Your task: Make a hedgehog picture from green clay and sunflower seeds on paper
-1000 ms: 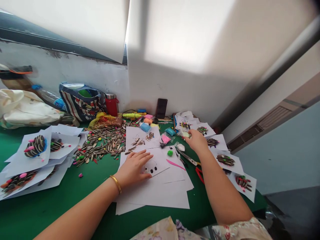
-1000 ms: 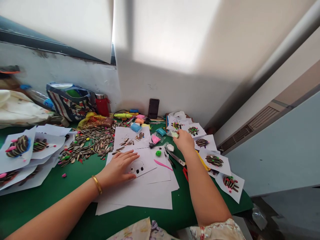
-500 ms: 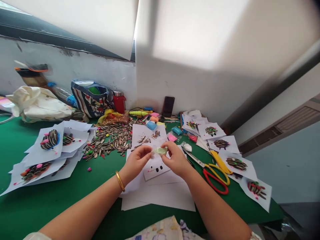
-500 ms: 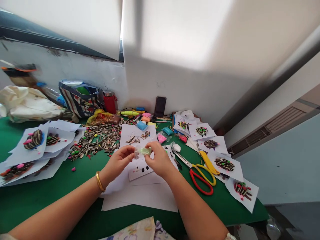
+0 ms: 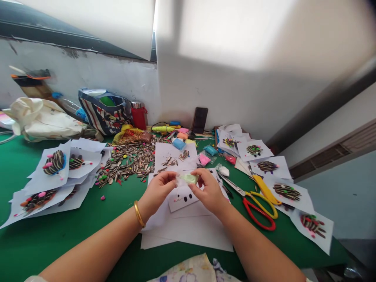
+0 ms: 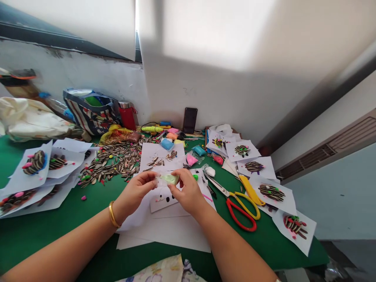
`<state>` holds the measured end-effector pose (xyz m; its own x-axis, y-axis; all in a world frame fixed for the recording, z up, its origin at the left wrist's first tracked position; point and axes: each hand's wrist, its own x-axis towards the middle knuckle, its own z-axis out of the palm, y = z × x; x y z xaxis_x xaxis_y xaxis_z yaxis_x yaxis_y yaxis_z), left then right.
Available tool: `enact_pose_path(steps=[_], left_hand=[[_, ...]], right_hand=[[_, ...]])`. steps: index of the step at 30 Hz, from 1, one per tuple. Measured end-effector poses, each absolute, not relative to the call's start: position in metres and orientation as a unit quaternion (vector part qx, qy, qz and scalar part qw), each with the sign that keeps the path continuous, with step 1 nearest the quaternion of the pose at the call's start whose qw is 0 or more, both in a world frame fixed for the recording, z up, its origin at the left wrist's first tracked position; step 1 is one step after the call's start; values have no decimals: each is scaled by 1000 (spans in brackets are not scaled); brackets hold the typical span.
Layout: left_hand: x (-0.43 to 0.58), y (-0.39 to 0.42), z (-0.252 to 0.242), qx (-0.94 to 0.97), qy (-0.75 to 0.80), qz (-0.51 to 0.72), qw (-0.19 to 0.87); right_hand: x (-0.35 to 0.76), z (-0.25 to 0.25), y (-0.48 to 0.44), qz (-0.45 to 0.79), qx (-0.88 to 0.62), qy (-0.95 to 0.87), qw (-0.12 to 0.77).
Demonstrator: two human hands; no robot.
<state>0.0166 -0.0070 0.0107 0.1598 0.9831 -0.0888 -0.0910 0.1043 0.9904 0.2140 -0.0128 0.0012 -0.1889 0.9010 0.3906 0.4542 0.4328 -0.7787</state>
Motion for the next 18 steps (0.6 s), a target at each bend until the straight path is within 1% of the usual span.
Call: enact_pose_path(steps=[5, 8, 11, 18], left_hand=[[15, -7, 10, 487, 464, 467, 574], [16, -8, 11, 486, 457, 450, 594], [17, -9, 12, 493, 450, 436, 604], [20, -11, 10, 568, 454, 427, 537]], right_hand=[[213, -2, -17, 317, -450, -718, 427], [211, -5, -18, 348, -446, -703, 431], [210, -6, -17, 339, -466, -692, 435], [208, -3, -17, 304, -477, -713, 414]])
